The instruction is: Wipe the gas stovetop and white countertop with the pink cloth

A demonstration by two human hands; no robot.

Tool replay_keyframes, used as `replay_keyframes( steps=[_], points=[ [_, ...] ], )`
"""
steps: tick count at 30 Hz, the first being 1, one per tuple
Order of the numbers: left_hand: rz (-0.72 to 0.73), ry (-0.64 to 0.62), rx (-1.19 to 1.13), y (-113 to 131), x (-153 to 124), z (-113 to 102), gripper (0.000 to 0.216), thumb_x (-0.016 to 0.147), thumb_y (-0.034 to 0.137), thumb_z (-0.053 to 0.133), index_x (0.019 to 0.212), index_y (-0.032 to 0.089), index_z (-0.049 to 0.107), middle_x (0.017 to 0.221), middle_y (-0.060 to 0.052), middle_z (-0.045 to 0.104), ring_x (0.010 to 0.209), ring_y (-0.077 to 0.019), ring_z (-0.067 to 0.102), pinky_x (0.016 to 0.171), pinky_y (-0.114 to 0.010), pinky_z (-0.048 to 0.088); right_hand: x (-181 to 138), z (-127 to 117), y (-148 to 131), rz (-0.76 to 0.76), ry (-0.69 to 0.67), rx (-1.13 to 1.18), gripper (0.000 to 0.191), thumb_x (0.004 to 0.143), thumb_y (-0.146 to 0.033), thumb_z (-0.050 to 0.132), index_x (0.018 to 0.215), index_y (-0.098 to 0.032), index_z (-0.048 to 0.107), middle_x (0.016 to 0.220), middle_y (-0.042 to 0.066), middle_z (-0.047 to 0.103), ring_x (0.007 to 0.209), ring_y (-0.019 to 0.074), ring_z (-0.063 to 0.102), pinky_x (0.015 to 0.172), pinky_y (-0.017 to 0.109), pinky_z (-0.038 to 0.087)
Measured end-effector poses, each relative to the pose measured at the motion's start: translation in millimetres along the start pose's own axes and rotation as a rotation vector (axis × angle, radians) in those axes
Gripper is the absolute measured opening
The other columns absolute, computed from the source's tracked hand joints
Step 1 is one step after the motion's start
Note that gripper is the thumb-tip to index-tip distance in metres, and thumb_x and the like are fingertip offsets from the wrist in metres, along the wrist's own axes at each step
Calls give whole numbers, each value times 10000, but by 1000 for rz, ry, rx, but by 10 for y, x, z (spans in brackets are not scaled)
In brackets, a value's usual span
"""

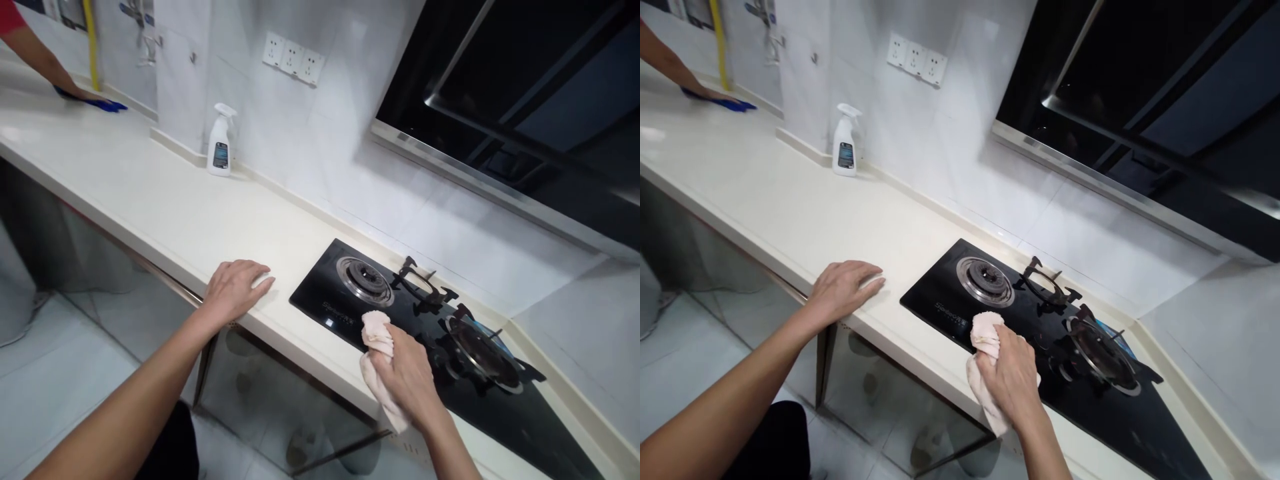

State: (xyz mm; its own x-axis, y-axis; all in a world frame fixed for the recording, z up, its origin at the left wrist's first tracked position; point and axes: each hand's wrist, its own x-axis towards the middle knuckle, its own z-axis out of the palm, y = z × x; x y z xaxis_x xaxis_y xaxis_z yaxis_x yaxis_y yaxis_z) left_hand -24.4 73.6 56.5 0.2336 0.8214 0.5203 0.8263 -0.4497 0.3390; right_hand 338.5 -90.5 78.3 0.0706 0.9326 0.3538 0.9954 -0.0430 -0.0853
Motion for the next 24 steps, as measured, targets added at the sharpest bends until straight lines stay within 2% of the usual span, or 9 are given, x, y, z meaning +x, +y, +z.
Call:
replay_keyframes(
  steps=[2, 6, 8, 11, 19, 24],
  points=[
    [-3, 6, -14, 7, -10, 2, 464, 1011, 536, 436, 1205, 264, 757, 1287, -61, 772, 1262, -292, 656, 1055, -433, 435, 182, 17, -77, -7, -39, 37, 476, 924, -414, 508, 1339, -215, 630, 1243, 123, 695, 1106, 304, 629, 970, 406, 444],
    [-5, 21, -49, 16, -27, 5, 426, 1015, 510, 458, 1201, 270, 757, 1281, -58, 772, 1262, -289, 648, 1053, -440, 433, 659, 73, -197, 136, -139, -11, 487, 980, -485, 465, 1376, -238, 603, 1328, 119, 671, 1216, 327, 611, 1009, 436, 442],
    [-11, 20, -71, 25, -34, 6, 409, 1014, 500, 472, 1197, 275, 761, 1278, -59, 772, 1250, -293, 649, 1051, -448, 434, 869, 130, -278, 189, -160, -47, 529, 997, -508, 444, 1407, -199, 572, 1360, 162, 647, 1269, 363, 588, 1037, 491, 434],
    [-27, 24, -88, 41, -38, 14, 385, 1011, 485, 491, 1181, 276, 767, 1262, -61, 776, 1229, -293, 654, 1049, -456, 435, 1078, 236, -445, 182, -158, -75, 614, 999, -509, 464, 1460, -107, 515, 1429, 255, 572, 1349, 418, 523, 1102, 575, 380],
    [-38, 32, -57, 35, -38, 15, 385, 1022, 482, 464, 1139, 267, 762, 1227, -56, 785, 1221, -282, 659, 1023, -438, 439, 1349, 385, -1093, -50, -183, 51, 587, 994, -519, 500, 1459, -163, 522, 1521, 183, 535, 1375, 363, 487, 1137, 517, 340],
    [-30, -8, -35, 6, -13, -34, 422, 1040, 476, 394, 1105, 277, 761, 1200, -49, 788, 1194, -275, 671, 990, -418, 454, 1225, 387, -1621, -300, -173, 188, 503, 926, -495, 617, 1352, -229, 594, 1406, 103, 622, 1291, 298, 525, 1108, 435, 346]
  ],
)
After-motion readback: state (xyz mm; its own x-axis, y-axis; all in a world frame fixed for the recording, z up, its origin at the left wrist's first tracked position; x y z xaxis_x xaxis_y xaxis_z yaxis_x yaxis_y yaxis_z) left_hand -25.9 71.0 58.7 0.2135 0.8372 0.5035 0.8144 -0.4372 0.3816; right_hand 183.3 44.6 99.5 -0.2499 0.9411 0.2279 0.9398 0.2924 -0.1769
